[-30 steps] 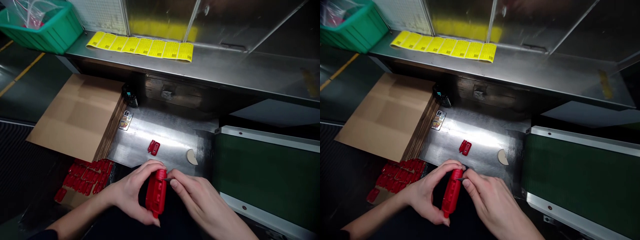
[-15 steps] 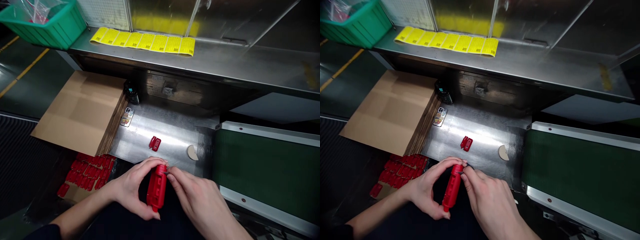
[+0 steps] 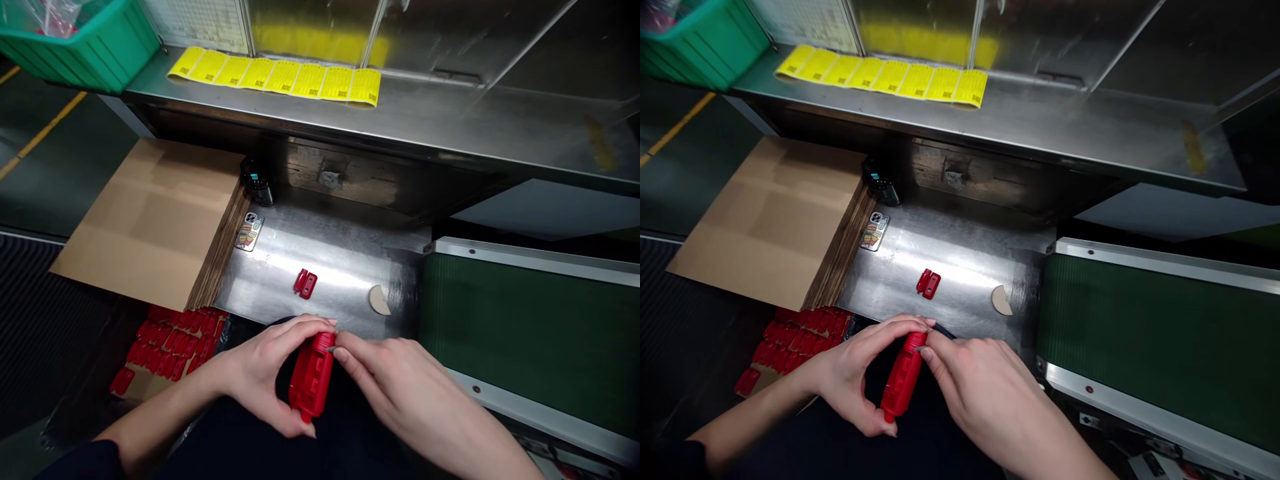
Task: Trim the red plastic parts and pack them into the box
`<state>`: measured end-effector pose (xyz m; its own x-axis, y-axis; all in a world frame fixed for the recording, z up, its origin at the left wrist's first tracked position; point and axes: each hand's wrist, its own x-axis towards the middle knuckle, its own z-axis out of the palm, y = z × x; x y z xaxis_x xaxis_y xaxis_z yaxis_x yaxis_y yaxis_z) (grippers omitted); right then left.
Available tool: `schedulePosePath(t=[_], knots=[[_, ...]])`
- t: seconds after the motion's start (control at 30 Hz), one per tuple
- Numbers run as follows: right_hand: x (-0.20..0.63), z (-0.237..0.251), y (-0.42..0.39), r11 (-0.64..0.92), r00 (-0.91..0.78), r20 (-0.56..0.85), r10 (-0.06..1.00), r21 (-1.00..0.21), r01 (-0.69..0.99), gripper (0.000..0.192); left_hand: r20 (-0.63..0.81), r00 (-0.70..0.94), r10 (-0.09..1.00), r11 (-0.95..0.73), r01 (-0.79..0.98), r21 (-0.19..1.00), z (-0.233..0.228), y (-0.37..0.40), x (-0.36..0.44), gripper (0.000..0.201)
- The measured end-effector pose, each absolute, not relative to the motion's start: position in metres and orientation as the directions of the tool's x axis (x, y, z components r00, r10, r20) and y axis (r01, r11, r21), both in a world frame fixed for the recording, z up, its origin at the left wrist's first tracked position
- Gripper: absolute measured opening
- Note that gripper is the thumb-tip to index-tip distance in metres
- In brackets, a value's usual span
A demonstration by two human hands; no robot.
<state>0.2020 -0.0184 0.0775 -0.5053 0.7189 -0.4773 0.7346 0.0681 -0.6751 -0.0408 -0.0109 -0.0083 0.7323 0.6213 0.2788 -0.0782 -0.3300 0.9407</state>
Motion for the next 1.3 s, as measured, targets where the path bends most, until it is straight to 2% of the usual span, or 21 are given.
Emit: schedulePosePath(t=[0.07,0.13,0.17,0.23,0.3,0.4,0.5,0.57,0.67,0.73,0.87,0.97,1.07,1.17,1.23,1.3], knots=[[0.209,0.071,-0.012,-0.059,-0.55,-0.499,0.67,-0.774,0.631,0.045,0.271,0.738,0.618,-0.332,-0.067,0.941,-0.006,-0.01,-0.04,0.121],[0.215,0.058,-0.008,-0.306,-0.642,-0.489,0.591,-0.872,0.383,0.05,0.257,0.742,0.619,-0.339,-0.042,0.94,-0.003,-0.01,-0.04,0.121],[0.217,0.05,-0.007,-0.447,-0.671,-0.469,0.574,-0.866,0.223,0.051,0.247,0.742,0.624,-0.342,-0.026,0.939,-0.002,-0.009,-0.04,0.121],[0.217,0.035,-0.01,-0.619,-0.642,-0.454,0.618,-0.784,-0.042,0.049,0.218,0.738,0.639,-0.339,0.016,0.941,0.001,-0.009,-0.041,0.121],[0.212,0.026,-0.018,-0.591,-0.496,-0.466,0.733,-0.797,-0.124,0.044,0.185,0.736,0.651,-0.337,0.062,0.939,0.003,-0.009,-0.042,0.121],[0.199,0.026,-0.031,-0.404,-0.298,-0.386,0.873,-0.915,0.002,0.035,0.171,0.743,0.647,-0.373,0.113,0.921,0.007,-0.007,-0.041,0.122],[0.189,0.033,-0.036,-0.315,-0.256,-0.354,0.9,-0.932,0.18,0.026,0.149,0.761,0.631,-0.4,0.155,0.903,0.013,-0.003,-0.038,0.119],[0.189,0.033,-0.035,-0.25,-0.174,-0.332,0.927,-0.894,0.373,0.018,0.084,0.782,0.618,-0.398,0.219,0.891,0.018,-0.001,-0.036,0.113],[0.198,0.03,-0.03,-0.192,0.098,-0.17,0.981,-0.736,0.65,0.017,-0.031,0.801,0.598,-0.398,0.33,0.856,0.028,0.002,-0.034,0.104],[0.204,0.03,-0.028,-0.245,0.171,-0.175,0.97,-0.714,0.656,0.021,-0.086,0.805,0.587,-0.407,0.386,0.828,0.033,0.003,-0.033,0.099],[0.203,0.039,-0.029,-0.342,-0.05,-0.426,0.903,-0.785,0.516,0.03,-0.151,0.804,0.576,-0.435,0.457,0.776,0.041,0.004,-0.029,0.095],[0.193,0.045,-0.029,-0.358,-0.103,-0.477,0.873,-0.769,0.53,0.03,-0.168,0.803,0.572,-0.47,0.488,0.735,0.043,0.004,-0.025,0.095],[0.185,0.043,-0.031,-0.353,-0.047,-0.466,0.884,-0.729,0.586,0.031,-0.175,0.803,0.57,-0.5,0.508,0.702,0.041,0.002,-0.022,0.091],[0.184,0.034,-0.035,-0.258,-0.03,-0.388,0.921,-0.665,0.701,0.027,-0.179,0.806,0.564,-0.504,0.508,0.699,0.04,0.002,-0.02,0.089],[0.188,0.026,-0.037,-0.199,0.034,-0.29,0.956,-0.561,0.803,0.022,-0.196,0.8,0.567,-0.488,0.518,0.702,0.041,0.001,-0.02,0.088],[0.198,0.018,-0.038,-0.229,0.148,-0.209,0.967,-0.444,0.866,0.019,-0.212,0.787,0.58,-0.47,0.535,0.702,0.044,0.001,-0.02,0.087]])
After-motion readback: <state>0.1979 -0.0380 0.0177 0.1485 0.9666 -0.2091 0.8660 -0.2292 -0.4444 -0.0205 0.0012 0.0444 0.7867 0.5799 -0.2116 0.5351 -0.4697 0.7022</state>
